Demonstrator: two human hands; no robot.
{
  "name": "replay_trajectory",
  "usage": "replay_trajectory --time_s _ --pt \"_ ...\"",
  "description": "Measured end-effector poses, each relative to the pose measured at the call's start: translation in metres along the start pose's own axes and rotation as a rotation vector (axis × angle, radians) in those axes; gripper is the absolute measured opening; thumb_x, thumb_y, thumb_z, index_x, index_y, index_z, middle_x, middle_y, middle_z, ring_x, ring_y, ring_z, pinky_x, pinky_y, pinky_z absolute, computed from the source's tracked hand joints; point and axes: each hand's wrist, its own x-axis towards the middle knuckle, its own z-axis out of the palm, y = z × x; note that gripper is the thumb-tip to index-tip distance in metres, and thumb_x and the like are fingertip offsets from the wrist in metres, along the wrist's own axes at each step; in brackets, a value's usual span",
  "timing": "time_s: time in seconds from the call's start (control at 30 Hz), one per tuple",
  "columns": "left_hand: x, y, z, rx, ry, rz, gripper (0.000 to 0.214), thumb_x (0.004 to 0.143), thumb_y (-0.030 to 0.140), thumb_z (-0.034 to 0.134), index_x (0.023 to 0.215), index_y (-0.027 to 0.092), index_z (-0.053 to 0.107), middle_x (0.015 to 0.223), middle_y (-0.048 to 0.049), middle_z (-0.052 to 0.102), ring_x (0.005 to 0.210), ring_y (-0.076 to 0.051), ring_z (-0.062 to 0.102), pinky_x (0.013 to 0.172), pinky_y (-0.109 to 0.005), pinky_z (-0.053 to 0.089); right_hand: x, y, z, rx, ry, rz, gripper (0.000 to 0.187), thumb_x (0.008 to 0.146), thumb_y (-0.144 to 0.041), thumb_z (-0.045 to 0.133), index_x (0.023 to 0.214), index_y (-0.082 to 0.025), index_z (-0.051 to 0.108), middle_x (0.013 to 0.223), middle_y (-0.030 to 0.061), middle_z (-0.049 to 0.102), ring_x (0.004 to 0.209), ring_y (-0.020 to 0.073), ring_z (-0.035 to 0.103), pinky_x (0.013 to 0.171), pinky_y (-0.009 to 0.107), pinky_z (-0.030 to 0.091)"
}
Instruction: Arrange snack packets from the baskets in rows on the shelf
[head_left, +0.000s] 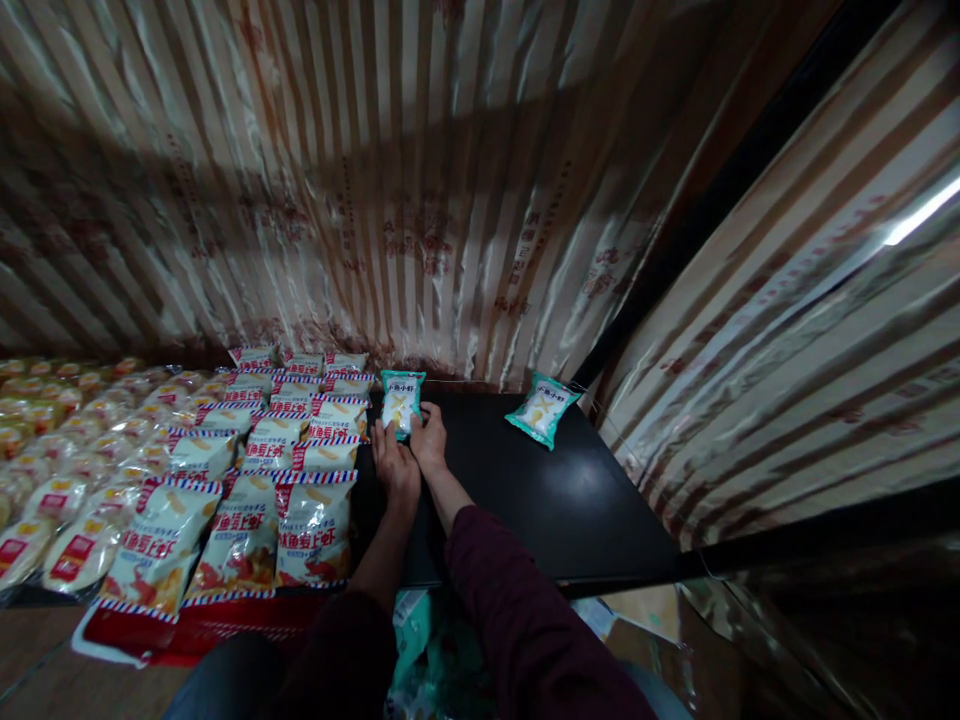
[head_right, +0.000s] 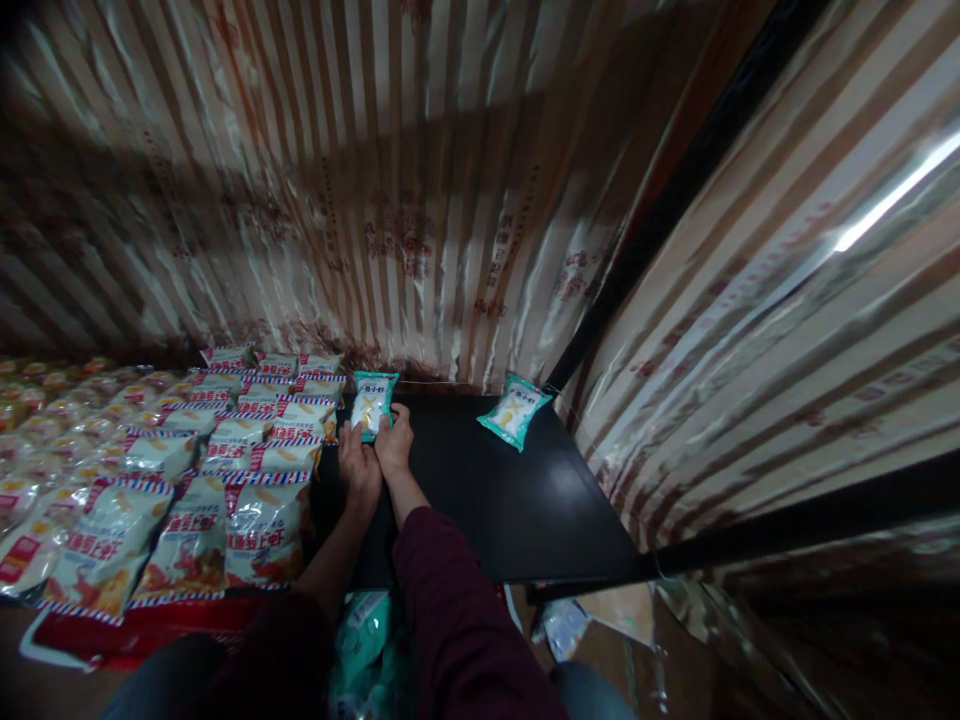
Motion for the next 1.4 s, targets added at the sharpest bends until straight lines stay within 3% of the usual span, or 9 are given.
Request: replay_trajectory --time_s 0.33,0.67,1.03,1.4 --pt "0.010 -0.003 0.006 -0.011 0.015 0.005 0.046 0.079 0.011 0.040 0.119 0.020 0.060 0.136 -0.0061 0.051 0.137 -0.024 0.029 0.114 -0.045 0.022 0.018 -0.001 0.012 -0.019 0.007 0.001 0.020 0.079 -0.020 0.050 0.099 -0.020 0.054 0.092 0.0052 0.067 0.087 0.0165 0.064 0.082 0.028 0.048" --pt "0.016 -0.003 0.010 0.017 0.011 -0.007 0.043 0.081 0.011 0.041 0.119 0.020 0.060 0.140 -0.0064 0.046 0.139 -0.025 0.024 0.115 -0.047 0.020 0.026 -0.006 0.016 -0.110 -0.044 -0.031 0.022 0.081 -0.021 0.051 0.102 -0.021 0.057 0.095 0.0061 0.068 0.090 0.0185 0.064 0.085 0.031 0.046" --pt "0.019 -0.003 0.013 0.064 0.003 -0.039 0.045 0.083 0.011 0.039 0.125 0.016 0.054 0.145 -0.0090 0.039 0.139 -0.024 0.023 0.115 -0.043 0.019 0.019 -0.010 0.005 -0.244 -0.122 -0.091 0.044 0.083 -0.035 0.056 0.123 -0.019 0.056 0.119 0.0109 0.062 0.110 0.0236 0.058 0.096 0.035 0.042" --pt "0.021 -0.003 0.016 0.193 -0.024 -0.042 0.044 0.083 0.009 0.040 0.124 0.015 0.056 0.145 -0.0082 0.039 0.139 -0.024 0.023 0.116 -0.040 0.020 0.025 -0.012 0.002 -0.333 -0.224 -0.051 0.038 0.085 -0.029 0.053 0.123 -0.023 0.057 0.121 0.0059 0.064 0.111 0.0201 0.059 0.097 0.030 0.043"
